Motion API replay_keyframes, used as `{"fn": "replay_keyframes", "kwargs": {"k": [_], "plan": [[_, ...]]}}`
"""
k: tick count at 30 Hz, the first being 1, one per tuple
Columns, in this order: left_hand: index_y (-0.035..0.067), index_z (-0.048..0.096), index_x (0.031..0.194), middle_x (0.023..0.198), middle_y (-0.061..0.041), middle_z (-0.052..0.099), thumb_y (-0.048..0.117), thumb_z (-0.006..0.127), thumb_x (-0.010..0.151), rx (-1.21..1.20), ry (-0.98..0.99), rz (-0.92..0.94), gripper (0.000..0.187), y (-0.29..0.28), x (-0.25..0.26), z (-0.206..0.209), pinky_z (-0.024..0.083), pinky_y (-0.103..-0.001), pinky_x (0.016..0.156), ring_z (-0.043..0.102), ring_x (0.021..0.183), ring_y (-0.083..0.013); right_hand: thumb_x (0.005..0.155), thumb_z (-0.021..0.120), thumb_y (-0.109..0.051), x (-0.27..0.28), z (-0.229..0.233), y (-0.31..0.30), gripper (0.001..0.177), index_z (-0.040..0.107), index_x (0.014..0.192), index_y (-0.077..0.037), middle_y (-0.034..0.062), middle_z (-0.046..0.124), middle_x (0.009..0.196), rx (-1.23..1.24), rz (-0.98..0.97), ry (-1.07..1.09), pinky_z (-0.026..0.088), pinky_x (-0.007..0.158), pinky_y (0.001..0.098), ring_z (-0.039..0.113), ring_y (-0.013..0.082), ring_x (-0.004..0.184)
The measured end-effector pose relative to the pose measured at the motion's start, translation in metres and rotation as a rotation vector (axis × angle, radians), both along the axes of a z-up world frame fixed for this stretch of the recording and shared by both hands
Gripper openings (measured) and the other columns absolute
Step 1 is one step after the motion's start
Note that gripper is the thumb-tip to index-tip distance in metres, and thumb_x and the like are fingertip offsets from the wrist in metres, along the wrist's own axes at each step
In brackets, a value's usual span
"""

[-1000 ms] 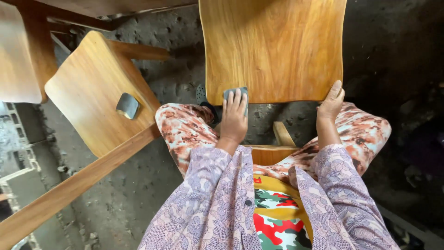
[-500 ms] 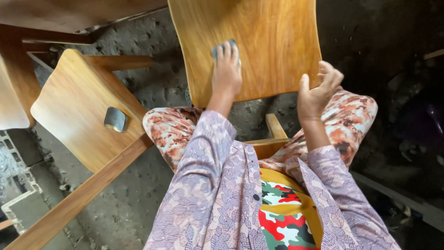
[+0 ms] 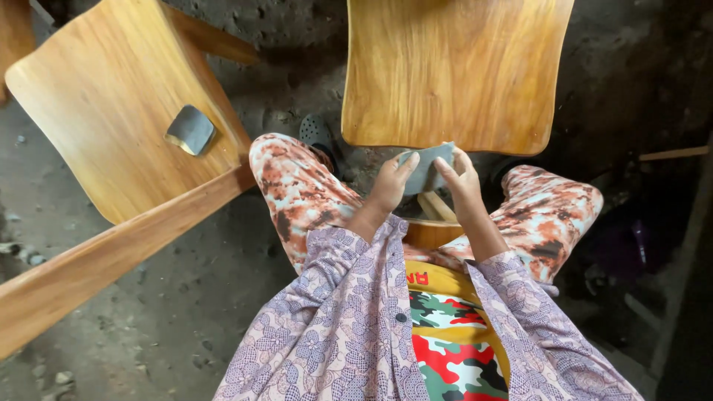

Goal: Sanding wooden chairs using sandpaper to smooth the surface.

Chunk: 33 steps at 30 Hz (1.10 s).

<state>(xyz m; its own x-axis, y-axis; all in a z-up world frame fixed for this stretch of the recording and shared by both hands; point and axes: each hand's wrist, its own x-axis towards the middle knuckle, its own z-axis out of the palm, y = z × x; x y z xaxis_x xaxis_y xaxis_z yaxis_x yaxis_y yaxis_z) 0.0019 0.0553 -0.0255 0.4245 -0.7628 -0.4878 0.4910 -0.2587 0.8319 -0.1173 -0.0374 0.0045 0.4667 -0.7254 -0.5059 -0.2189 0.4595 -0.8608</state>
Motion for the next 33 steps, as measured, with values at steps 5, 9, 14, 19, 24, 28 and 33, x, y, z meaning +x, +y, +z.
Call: {"fn": "replay_keyframes", "kwargs": {"k": [5,9,14,19,24,28,33], "plan": [[0.014,0.075,0.111,0.092,-0.004,0.076,0.041,0.067,0.100,0.041,-0.001,-0.033,0.030,-0.003,0.009,0.001,0.060,-0.036,0.085,0.072,0.091,-0.0129,0.095,0.076,-0.028,0.020,0.048,0.012,0.020,0.072,0.103,-0.010,0.0063,0.075,0.094,0.352,-0.206,-0.164,0.057,0.094,0.0413,0.075,0.0170,0.086],[0.024,0.070,0.120,0.093,-0.004,0.079,0.072,0.043,0.097,0.302,-0.344,-0.294,0.060,0.000,0.040,0.039,0.058,-0.039,0.094,0.077,0.096,-0.0181,0.100,0.071,-0.026,0.013,0.031,-0.003,0.016,0.073,0.103,-0.011,0.0115,0.077,0.095,0.109,-0.185,-0.126,0.060,0.092,0.0416,0.076,0.0186,0.091],[0.015,0.067,0.115,0.103,-0.009,0.065,0.034,0.056,0.102,0.139,-1.176,0.229,0.026,-0.012,0.094,-0.030,0.055,-0.044,0.090,0.066,0.105,-0.0317,0.100,0.074,-0.023,-0.036,0.019,-0.060,0.014,0.075,0.101,-0.009,0.0056,0.074,0.093,-0.557,-0.372,0.208,0.056,0.088,0.0294,0.065,0.0063,0.088],[0.008,0.047,0.143,0.133,-0.019,0.056,0.030,0.056,0.103,0.340,-1.102,0.229,0.047,-0.012,0.134,-0.040,0.049,-0.048,0.106,0.054,0.127,-0.0358,0.112,0.055,-0.020,-0.074,0.013,-0.083,0.026,0.068,0.109,0.003,0.0103,0.068,0.098,-0.952,-0.203,0.501,0.053,0.074,0.0400,0.066,0.0213,0.090],[0.014,0.046,0.147,0.137,-0.017,0.064,0.059,0.035,0.099,0.501,-0.637,0.220,0.067,-0.025,0.132,-0.074,0.049,-0.046,0.102,0.062,0.124,-0.0364,0.111,0.050,-0.012,-0.061,0.001,-0.066,0.030,0.063,0.131,0.006,0.0203,0.064,0.130,-1.080,-0.199,0.476,0.052,0.106,0.0431,0.062,0.0331,0.124],[0.014,0.067,0.114,0.107,-0.012,0.075,0.057,0.035,0.099,0.485,-0.775,0.276,0.056,-0.031,0.130,-0.070,0.054,-0.046,0.083,0.070,0.099,-0.0350,0.108,0.050,-0.014,-0.099,-0.084,-0.075,0.034,0.057,0.137,0.001,0.0184,0.062,0.138,-0.815,-0.532,0.401,0.048,0.109,0.0395,0.061,0.0301,0.128],[0.015,0.072,0.104,0.096,-0.009,0.077,0.051,0.044,0.100,0.509,-0.919,0.408,0.045,-0.033,0.126,-0.068,0.055,-0.044,0.077,0.072,0.090,-0.0319,0.091,0.065,-0.027,-0.116,-0.180,-0.066,0.041,0.064,0.120,0.002,0.0081,0.065,0.120,0.151,-1.288,0.500,0.053,0.100,0.0377,0.065,0.0242,0.106]]}}
